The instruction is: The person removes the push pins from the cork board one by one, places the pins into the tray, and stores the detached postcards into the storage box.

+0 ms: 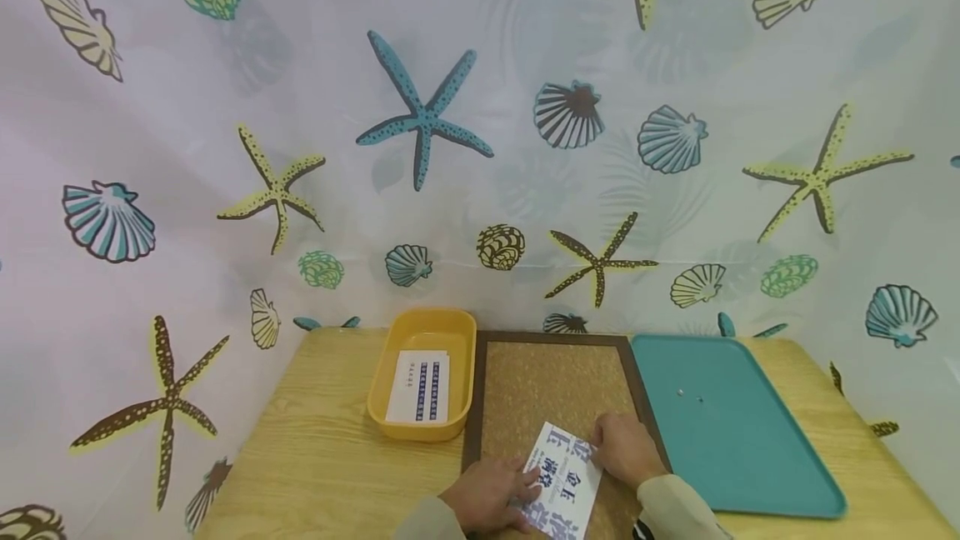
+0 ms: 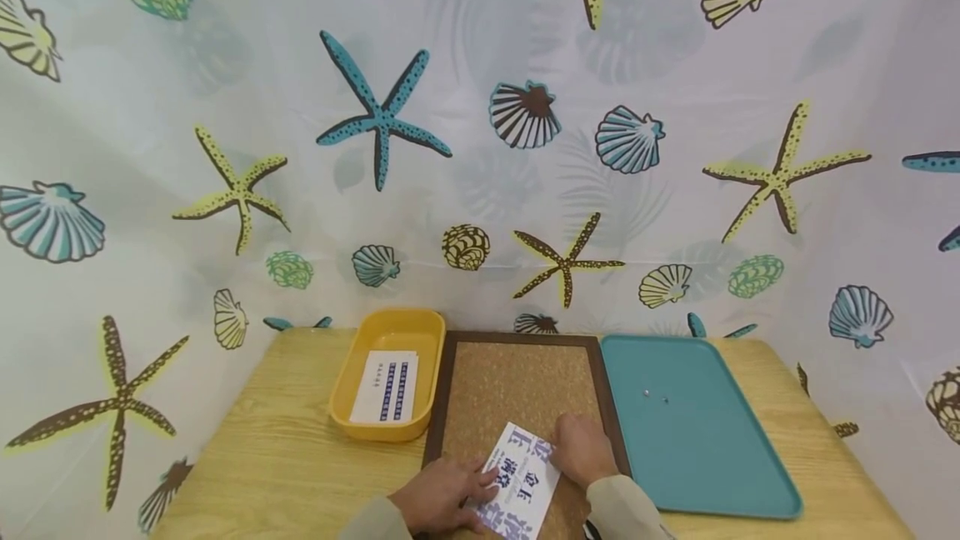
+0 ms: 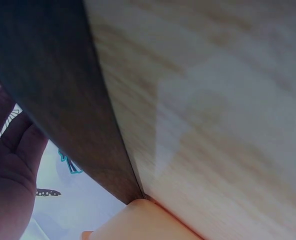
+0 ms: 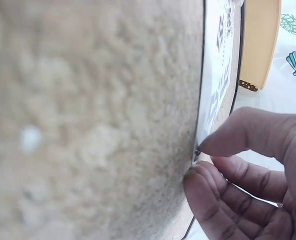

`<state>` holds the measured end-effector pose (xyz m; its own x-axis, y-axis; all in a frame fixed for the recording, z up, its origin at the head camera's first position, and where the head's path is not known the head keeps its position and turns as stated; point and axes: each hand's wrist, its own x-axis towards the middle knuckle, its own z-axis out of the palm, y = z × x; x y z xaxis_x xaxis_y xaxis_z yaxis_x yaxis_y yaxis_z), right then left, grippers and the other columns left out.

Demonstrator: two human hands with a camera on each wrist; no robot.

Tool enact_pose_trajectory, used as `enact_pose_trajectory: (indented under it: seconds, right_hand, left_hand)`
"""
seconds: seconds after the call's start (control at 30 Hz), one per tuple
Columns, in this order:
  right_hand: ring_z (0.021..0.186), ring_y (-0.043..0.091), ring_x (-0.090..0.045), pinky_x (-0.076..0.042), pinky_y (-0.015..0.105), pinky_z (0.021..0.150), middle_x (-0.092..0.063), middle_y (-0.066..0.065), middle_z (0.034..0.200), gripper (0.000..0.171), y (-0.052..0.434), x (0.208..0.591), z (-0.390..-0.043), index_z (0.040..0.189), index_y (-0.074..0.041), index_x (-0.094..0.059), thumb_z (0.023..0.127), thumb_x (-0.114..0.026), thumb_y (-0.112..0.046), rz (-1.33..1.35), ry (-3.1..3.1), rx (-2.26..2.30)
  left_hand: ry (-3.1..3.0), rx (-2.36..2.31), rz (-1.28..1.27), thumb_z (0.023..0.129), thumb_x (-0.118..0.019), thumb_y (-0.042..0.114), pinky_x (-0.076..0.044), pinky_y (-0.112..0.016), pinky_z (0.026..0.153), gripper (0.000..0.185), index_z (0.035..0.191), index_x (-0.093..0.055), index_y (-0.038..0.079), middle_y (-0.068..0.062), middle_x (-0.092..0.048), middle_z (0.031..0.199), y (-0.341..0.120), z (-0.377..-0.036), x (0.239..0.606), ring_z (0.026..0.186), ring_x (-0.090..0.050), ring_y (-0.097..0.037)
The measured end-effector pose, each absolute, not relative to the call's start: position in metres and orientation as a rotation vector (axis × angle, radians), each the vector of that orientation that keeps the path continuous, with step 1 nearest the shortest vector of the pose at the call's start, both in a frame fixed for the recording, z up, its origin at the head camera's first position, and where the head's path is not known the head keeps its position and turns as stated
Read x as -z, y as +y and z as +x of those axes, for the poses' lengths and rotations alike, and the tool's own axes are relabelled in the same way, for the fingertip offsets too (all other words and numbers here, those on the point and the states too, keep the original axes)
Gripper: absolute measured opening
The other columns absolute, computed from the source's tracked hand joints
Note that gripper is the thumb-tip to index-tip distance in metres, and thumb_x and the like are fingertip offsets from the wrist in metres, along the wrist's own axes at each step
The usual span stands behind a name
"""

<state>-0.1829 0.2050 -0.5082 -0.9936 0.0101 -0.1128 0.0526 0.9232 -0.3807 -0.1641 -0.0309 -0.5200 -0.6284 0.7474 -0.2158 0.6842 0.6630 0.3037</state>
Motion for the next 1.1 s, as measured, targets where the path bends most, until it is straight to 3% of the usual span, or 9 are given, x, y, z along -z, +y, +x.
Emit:
enact_pose_trajectory:
  seconds: [0.67, 1.1]
  right_hand:
    - [0.060, 0.015, -0.047, -0.036, 0.030, 0.053, -0.051, -0.001, 0.064, 0.020, 0.2060, 0.5090, -0.1819, 0.068, -0.012, -0.058, 0.072, -0.073, 0.001, 0.050, 2.975, 0.653]
    - [0.061, 0.015, -0.046, -0.035, 0.029, 0.053, -0.050, -0.003, 0.063, 0.025, 0.2076, 0.5036, -0.1824, 0.064, -0.013, -0.056, 0.070, -0.074, 0.003, -0.088, 2.968, 0.613]
  left_hand:
    - [2.575, -0.287, 1.135, 0.083, -0.069, 0.044, -0.040, -0.034, 0.105, 0.049, 0.130, -0.060, 0.032, 0.015, -0.049, 0.140, -0.0311, -0.1620, 0.5210, 0.133, -0.043, -0.012]
    - [2.565, -0.269, 1.130, 0.083, -0.068, 0.045, -0.040, -0.035, 0.105, 0.049, 0.130, -0.059, 0.033, 0.016, -0.048, 0.140, -0.0296, -0.1635, 0.5191, 0.134, -0.043, -0.012]
